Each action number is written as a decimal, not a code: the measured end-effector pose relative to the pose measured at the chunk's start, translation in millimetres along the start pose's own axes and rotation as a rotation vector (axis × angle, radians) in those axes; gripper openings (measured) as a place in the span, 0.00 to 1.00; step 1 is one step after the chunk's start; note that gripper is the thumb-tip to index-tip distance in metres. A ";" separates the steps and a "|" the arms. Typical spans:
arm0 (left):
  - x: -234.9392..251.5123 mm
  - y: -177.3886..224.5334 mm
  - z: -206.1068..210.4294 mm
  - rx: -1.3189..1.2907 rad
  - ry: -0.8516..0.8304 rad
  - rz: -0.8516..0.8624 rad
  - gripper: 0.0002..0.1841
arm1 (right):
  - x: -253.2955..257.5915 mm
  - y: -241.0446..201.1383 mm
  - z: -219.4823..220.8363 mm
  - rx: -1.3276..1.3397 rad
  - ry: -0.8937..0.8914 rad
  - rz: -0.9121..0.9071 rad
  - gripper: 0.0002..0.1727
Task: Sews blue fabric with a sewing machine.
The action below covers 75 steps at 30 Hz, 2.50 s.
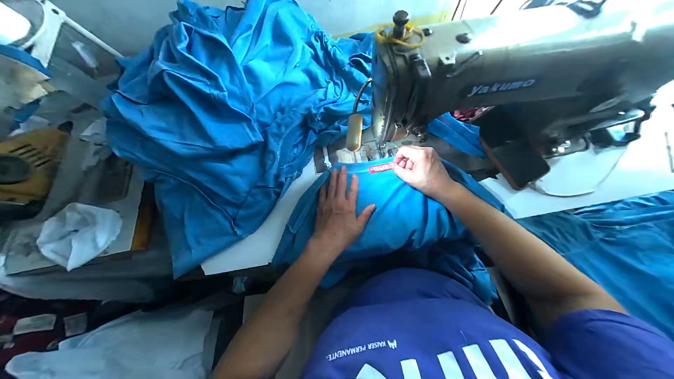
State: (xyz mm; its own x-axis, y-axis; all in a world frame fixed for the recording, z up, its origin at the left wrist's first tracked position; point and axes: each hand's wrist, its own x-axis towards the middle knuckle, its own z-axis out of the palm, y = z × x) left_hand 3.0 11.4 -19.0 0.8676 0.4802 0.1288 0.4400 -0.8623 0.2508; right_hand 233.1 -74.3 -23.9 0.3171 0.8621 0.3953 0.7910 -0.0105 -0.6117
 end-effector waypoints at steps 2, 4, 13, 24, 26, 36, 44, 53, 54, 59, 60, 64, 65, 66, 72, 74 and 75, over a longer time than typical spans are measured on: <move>-3.8 -9.6 -5.0 -0.013 -0.007 -0.018 0.43 | -1.1 -3.6 -2.2 -0.045 -0.028 0.033 0.08; -4.7 -12.0 -6.5 0.001 -0.016 -0.019 0.44 | -2.8 -6.2 -2.9 -0.088 -0.027 0.067 0.08; 13.2 0.6 -37.8 0.025 -0.145 -0.089 0.34 | -2.6 -6.4 -4.5 -0.073 -0.034 0.123 0.09; 82.9 26.4 -1.5 -0.508 0.198 0.187 0.08 | -0.5 -8.8 -8.3 -0.042 -0.102 0.153 0.08; 91.8 16.1 7.3 -0.656 0.156 0.073 0.08 | 0.3 -6.0 -10.2 -0.011 -0.118 0.157 0.09; 100.0 15.3 4.8 -0.597 0.055 0.032 0.05 | 6.1 -5.9 -20.5 0.055 -0.221 0.194 0.08; 100.7 28.0 -0.3 -0.527 0.007 -0.063 0.08 | -37.5 -24.2 -63.4 0.087 -0.066 0.297 0.19; 105.5 43.0 -12.5 -0.440 -0.125 -0.170 0.07 | -62.0 -30.4 -63.0 0.122 0.041 0.322 0.20; 104.6 41.0 -9.9 -0.468 -0.107 -0.161 0.07 | -58.9 -31.6 -58.2 0.109 0.044 0.294 0.20; 104.4 12.4 11.8 -0.856 0.028 -0.027 0.04 | -31.5 -38.9 -28.4 0.151 0.006 0.256 0.28; 104.1 9.9 11.9 -0.930 0.027 -0.015 0.03 | -26.6 -36.6 -19.4 0.200 0.016 0.258 0.28; 101.8 7.3 2.7 -1.156 -0.005 -0.047 0.05 | -19.6 -26.2 8.0 0.424 0.143 0.241 0.22; 101.3 6.1 2.7 -1.201 0.000 -0.034 0.07 | -20.2 -25.7 9.0 0.476 0.156 0.243 0.21; 100.8 4.2 3.7 -1.237 0.005 0.000 0.08 | -20.8 -25.7 8.6 0.518 0.160 0.241 0.20; 97.2 -7.9 1.1 -1.014 0.016 0.245 0.04 | -22.8 -22.9 9.4 0.511 0.143 0.190 0.22; 95.3 -7.5 -1.4 -0.935 0.038 0.245 0.04 | -23.0 -20.8 11.4 0.490 0.153 0.168 0.23; 94.0 -7.6 -1.4 -0.916 0.050 0.245 0.04 | -23.8 -21.4 11.5 0.463 0.152 0.158 0.24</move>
State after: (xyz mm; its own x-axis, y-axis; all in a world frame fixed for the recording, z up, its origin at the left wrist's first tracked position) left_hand 80.8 63.3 -7.4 0.8913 0.3275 0.3135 -0.1241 -0.4889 0.8635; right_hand 202.7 -88.7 -28.1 0.5138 0.7844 0.3473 0.4233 0.1203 -0.8980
